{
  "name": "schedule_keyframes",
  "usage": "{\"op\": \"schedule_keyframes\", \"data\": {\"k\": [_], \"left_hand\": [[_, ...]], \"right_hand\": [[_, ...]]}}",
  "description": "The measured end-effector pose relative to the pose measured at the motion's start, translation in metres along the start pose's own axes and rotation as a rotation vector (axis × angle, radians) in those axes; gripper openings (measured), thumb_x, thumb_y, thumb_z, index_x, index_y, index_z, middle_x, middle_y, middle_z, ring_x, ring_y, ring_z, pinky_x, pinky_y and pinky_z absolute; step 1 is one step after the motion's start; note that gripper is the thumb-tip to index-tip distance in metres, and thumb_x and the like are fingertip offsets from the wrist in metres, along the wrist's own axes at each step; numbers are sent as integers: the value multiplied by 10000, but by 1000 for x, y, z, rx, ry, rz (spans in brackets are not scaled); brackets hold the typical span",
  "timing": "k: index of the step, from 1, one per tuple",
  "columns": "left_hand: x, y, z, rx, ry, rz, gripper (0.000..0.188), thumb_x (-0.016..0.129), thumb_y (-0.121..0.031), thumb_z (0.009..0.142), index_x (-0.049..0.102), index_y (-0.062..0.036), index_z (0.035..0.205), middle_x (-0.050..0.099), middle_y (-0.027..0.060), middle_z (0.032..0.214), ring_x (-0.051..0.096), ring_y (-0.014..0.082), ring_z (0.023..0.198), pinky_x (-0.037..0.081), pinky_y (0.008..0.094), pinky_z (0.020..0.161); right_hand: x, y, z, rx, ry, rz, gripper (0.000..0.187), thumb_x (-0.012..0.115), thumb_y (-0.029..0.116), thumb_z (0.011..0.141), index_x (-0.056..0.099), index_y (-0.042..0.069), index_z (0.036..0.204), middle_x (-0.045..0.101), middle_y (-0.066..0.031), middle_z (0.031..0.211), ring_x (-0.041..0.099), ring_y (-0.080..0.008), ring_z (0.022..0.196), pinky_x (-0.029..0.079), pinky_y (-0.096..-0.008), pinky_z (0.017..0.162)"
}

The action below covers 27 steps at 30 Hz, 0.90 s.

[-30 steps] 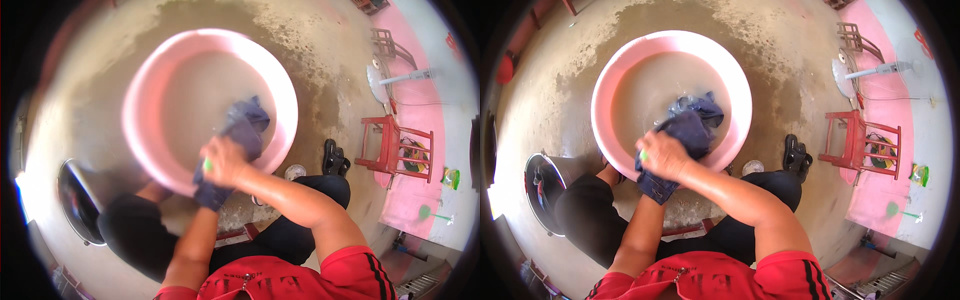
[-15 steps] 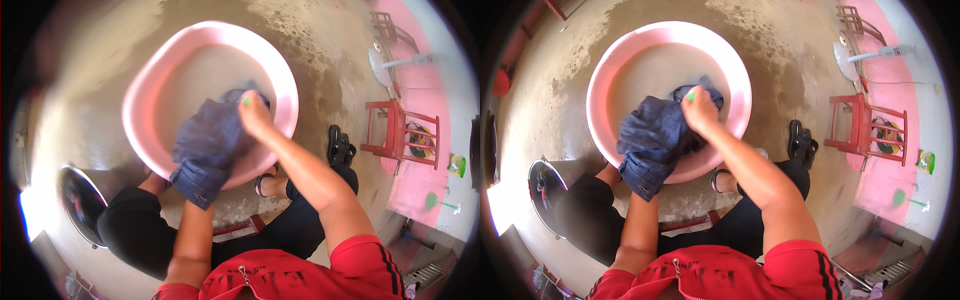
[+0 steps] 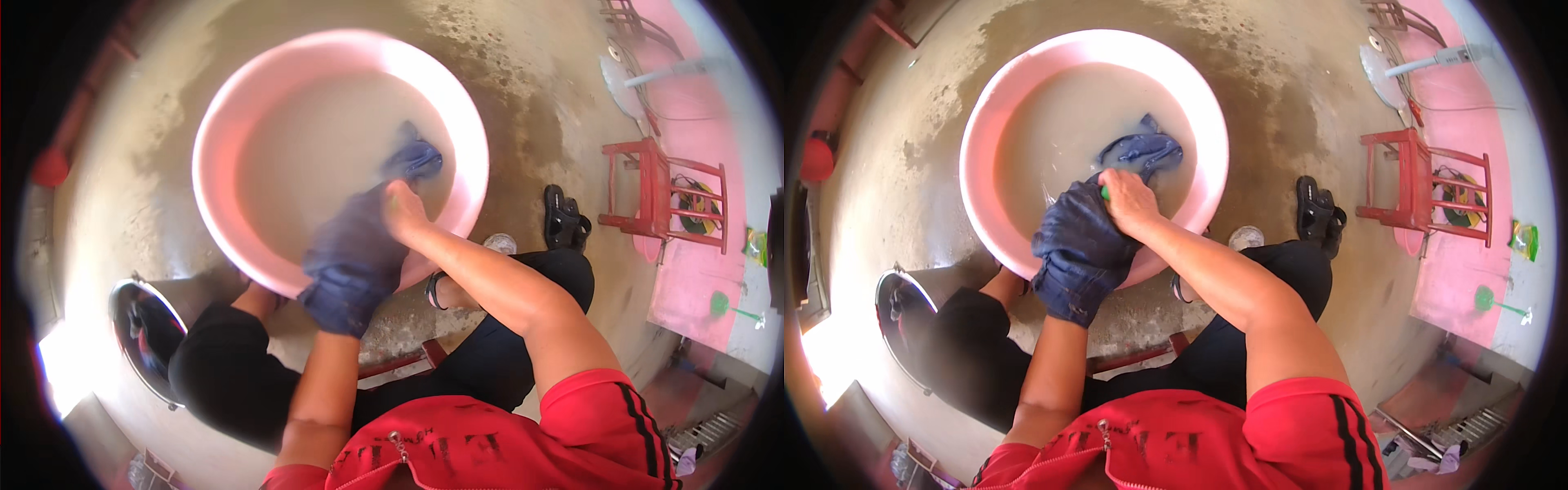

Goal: The person washes a piece of clothing by soaking and rubbing it in a basin of water, applying soap to the fabric, and scrubbing it by hand.

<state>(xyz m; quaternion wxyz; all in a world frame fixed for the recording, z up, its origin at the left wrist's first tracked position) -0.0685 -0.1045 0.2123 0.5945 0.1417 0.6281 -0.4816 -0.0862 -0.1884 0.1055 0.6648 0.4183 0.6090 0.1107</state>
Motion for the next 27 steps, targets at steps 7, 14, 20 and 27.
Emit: {"op": "schedule_keyframes", "data": {"k": [7,14,20,27], "left_hand": [[-1,29,-18,-171,-3,-143,292,646,-227,746,571,-60,973,590,135,936,596,322,873,477,428,712],[19,33,-33,-277,-21,-393,358,660,-199,741,585,-55,1060,612,131,1007,600,288,951,480,394,799],[72,38,-48,-254,127,-319,384,677,-248,747,601,-60,1074,625,129,1008,594,263,977,472,384,825],[84,62,-27,-256,172,-306,376,670,-247,753,602,-59,1071,626,130,1006,597,262,973,474,378,819]], "right_hand": [[-10,28,10,-24,188,210,288,669,262,822,557,69,1005,639,-148,960,640,-322,893,507,-416,783],[1,57,-37,64,448,26,367,663,241,732,605,-27,975,648,-234,934,625,-380,920,492,-437,830],[19,43,-43,-79,471,265,346,644,231,708,611,-38,922,635,-228,794,642,-368,780,495,-415,737],[30,140,-105,-339,701,71,177,613,192,714,584,29,777,616,-179,722,633,-363,728,521,-444,647]]}}
Point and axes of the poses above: each hand's wrist, its own z-axis towards the middle knuckle, its own x-axis out of the palm, y = z × x, the point moved 9 cm from there along z, towards the middle knuckle
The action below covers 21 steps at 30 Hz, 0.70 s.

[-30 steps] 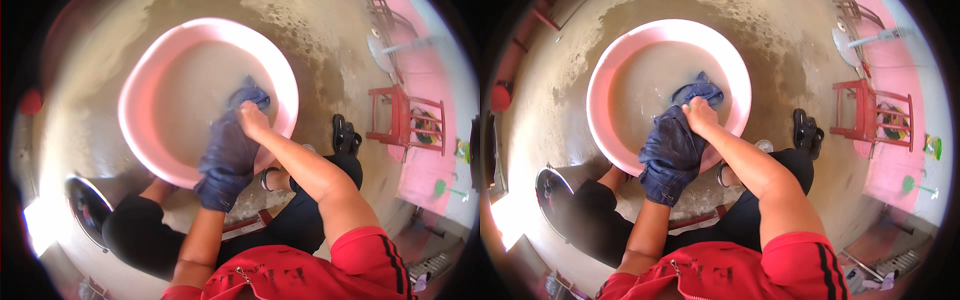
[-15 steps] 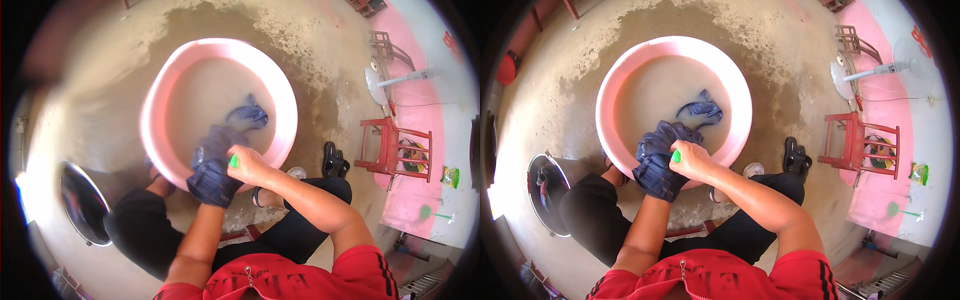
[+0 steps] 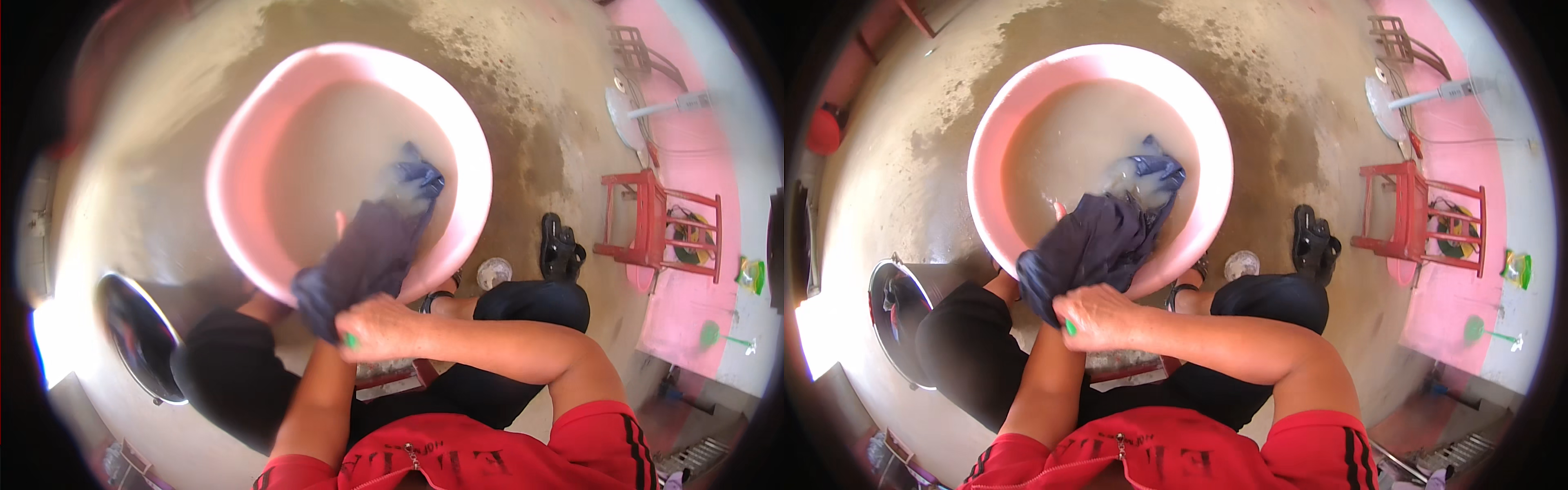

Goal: The person washes a piece of clothing by soaking and rubbing it in a basin of water, applying soap to the fabric, and scrubbing it by hand.

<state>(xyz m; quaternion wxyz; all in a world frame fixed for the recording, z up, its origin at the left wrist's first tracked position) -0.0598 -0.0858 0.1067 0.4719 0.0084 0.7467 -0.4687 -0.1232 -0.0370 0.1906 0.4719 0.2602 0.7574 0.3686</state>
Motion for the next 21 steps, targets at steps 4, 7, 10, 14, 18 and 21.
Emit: {"op": "schedule_keyframes", "data": {"k": [4,7,10,14,18,21], "left_hand": [[17,-19,-2,51,50,-26,371,666,-247,756,602,-59,1068,627,130,1004,598,261,970,476,374,816],[19,-26,3,66,73,-23,367,664,-247,758,603,-59,1067,628,130,1003,599,260,969,477,372,813],[37,-49,-8,102,101,-45,363,661,-247,760,603,-58,1065,628,130,1002,600,260,967,478,369,811],[19,-12,-19,40,107,-19,358,657,-246,763,604,-58,1063,629,131,1001,601,259,965,480,366,807],[27,-19,-15,62,131,-26,353,653,-246,766,604,-57,1061,630,131,999,603,258,962,481,363,804],[35,-33,-11,92,147,-44,350,651,-246,768,605,-57,1060,631,131,998,604,257,960,482,360,802]], "right_hand": [[-81,-43,3,-28,-656,-365,190,570,244,836,514,63,854,530,-143,804,608,-322,652,528,-421,594],[-119,-90,5,104,-830,-486,202,545,264,865,513,65,881,537,-158,821,607,-353,669,530,-442,616],[-138,-206,-19,697,-852,-329,218,552,271,874,509,69,944,552,-190,830,608,-390,720,513,-480,635],[-77,-71,14,41,-696,-228,220,567,255,856,503,83,979,550,-182,900,606,-395,769,505,-496,661],[-109,-154,-6,561,-887,-57,254,579,242,829,509,53,983,559,-187,964,605,-383,828,492,-491,742],[-96,-239,-18,728,-1004,373,280,584,212,797,518,24,994,546,-216,1008,572,-392,920,468,-454,825]]}}
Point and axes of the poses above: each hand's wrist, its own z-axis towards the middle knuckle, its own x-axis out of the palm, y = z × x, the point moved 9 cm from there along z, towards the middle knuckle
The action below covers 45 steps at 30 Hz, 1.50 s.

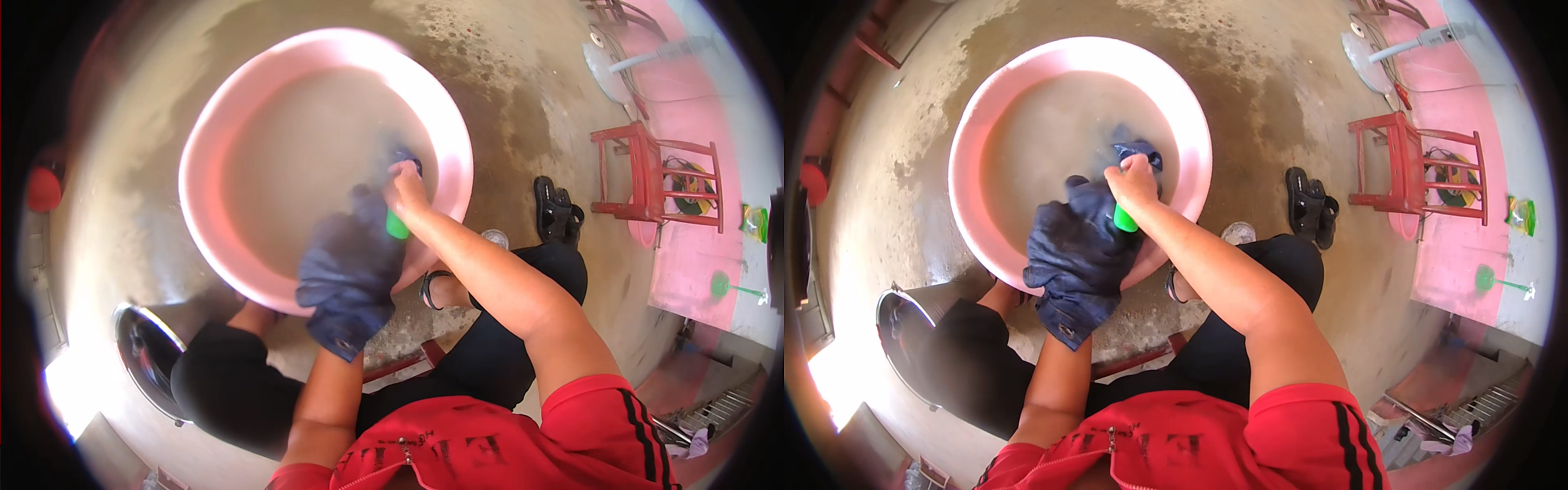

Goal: The person washes a piece of clothing by soaking and rubbing it in a basin of water, applying soap to the fabric, and scrubbing it by hand.

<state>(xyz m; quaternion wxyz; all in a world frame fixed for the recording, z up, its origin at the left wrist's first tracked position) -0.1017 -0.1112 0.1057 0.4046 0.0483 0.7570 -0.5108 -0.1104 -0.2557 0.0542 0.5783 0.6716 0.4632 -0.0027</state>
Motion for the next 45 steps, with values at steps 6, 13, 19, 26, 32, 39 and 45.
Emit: {"op": "schedule_keyframes", "data": {"k": [6,13,19,26,32,39,45], "left_hand": [[-11,25,-10,-28,10,-4,343,645,-245,773,605,-56,1056,632,132,996,606,256,957,484,355,797],[-26,44,-15,-51,-4,0,335,638,-245,778,606,-56,1053,634,132,994,608,254,953,487,349,791],[-34,6,3,-7,-111,-43,328,633,-244,783,607,-55,1050,635,133,992,610,253,949,489,344,786],[-50,18,-27,-57,-154,-47,321,626,-244,788,608,-54,1046,637,133,989,612,251,945,492,338,780],[-35,-6,36,-57,-125,-43,314,621,-244,793,609,-53,1043,638,134,987,614,250,942,494,333,775],[-32,26,-48,-89,-82,-76,307,614,-243,798,609,-53,1039,639,134,984,616,248,938,496,328,769],[-54,-32,-39,257,-222,330,260,571,-214,830,601,-28,1009,639,117,958,623,195,860,497,294,720]], "right_hand": [[31,13,-66,-44,-41,215,266,554,110,788,493,-14,1016,547,-232,962,535,-380,950,425,-414,884],[74,-8,-52,91,149,394,345,554,198,832,494,-5,1104,594,-229,1025,572,-358,1022,426,-383,910],[2,-53,40,-166,-28,79,326,570,296,878,562,31,1068,607,-236,1031,590,-372,997,468,-430,851],[11,179,-128,-948,361,-250,220,491,313,928,557,126,1024,569,-147,1050,580,-352,992,482,-443,847],[26,115,-63,-644,231,-357,231,480,274,923,536,81,1038,537,-163,1065,574,-360,969,477,-453,847],[22,175,-145,-1032,354,-357,157,567,167,833,537,114,978,517,-101,951,577,-280,872,516,-385,750],[0,104,-42,-349,274,-327,186,579,130,792,579,104,976,572,-129,978,596,-321,939,484,-444,823]]}}
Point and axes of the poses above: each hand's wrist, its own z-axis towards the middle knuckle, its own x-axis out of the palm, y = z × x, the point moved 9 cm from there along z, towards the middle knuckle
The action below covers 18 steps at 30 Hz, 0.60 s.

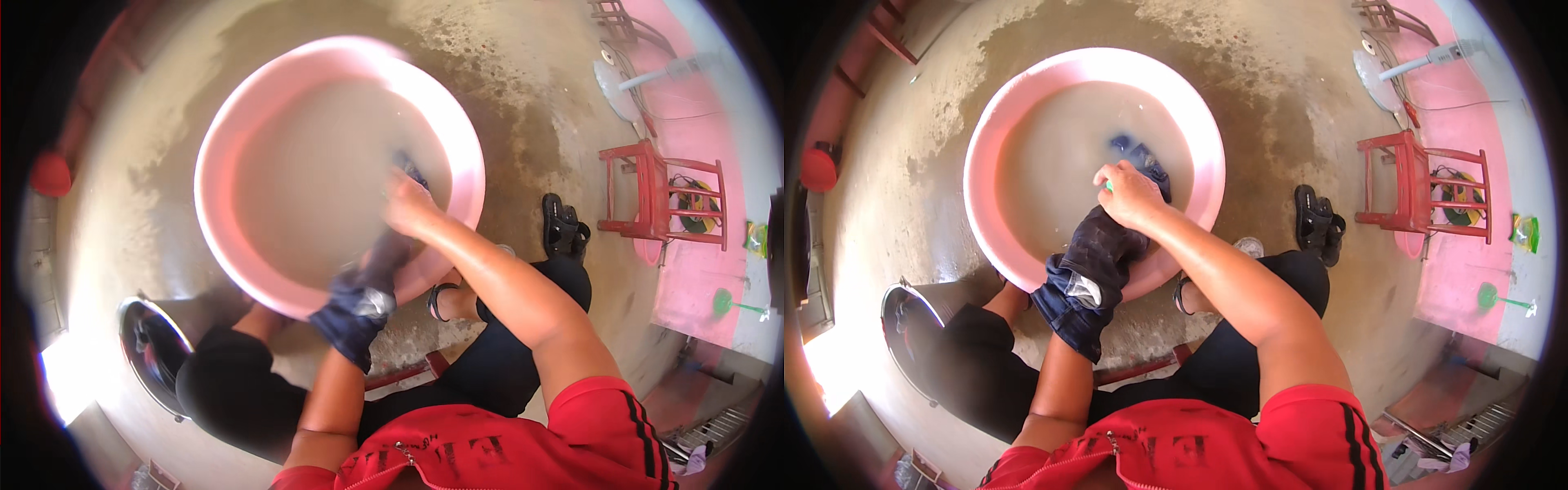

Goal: The person washes a piece of clothing by soaking and rubbing it in a basin of water, applying soap to the fabric, and scrubbing it by hand.

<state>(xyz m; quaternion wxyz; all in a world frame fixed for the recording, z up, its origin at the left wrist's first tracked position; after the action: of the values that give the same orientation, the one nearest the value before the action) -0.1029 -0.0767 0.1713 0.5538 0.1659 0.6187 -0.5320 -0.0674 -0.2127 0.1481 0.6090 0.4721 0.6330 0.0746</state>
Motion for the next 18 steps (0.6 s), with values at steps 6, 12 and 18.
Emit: {"op": "schedule_keyframes", "data": {"k": [6,12,18], "left_hand": [[53,48,-24,-382,58,-435,267,704,-56,730,560,-22,952,549,3,733,534,133,616,450,264,536],[52,52,-39,-454,-2,-611,106,662,-120,781,621,-25,806,624,66,752,605,185,684,458,321,592],[42,49,-29,-496,-16,-515,114,660,-130,781,625,-25,808,625,72,754,605,195,686,459,328,596]], "right_hand": [[8,55,-36,-451,314,112,120,568,41,720,640,103,793,594,-95,847,612,-313,862,495,-401,778],[34,125,-120,-732,567,277,103,561,64,706,634,75,778,591,-133,832,622,-349,767,511,-423,682],[69,128,-149,-757,523,78,138,598,118,724,597,61,850,547,-140,863,609,-329,745,506,-435,640]]}}
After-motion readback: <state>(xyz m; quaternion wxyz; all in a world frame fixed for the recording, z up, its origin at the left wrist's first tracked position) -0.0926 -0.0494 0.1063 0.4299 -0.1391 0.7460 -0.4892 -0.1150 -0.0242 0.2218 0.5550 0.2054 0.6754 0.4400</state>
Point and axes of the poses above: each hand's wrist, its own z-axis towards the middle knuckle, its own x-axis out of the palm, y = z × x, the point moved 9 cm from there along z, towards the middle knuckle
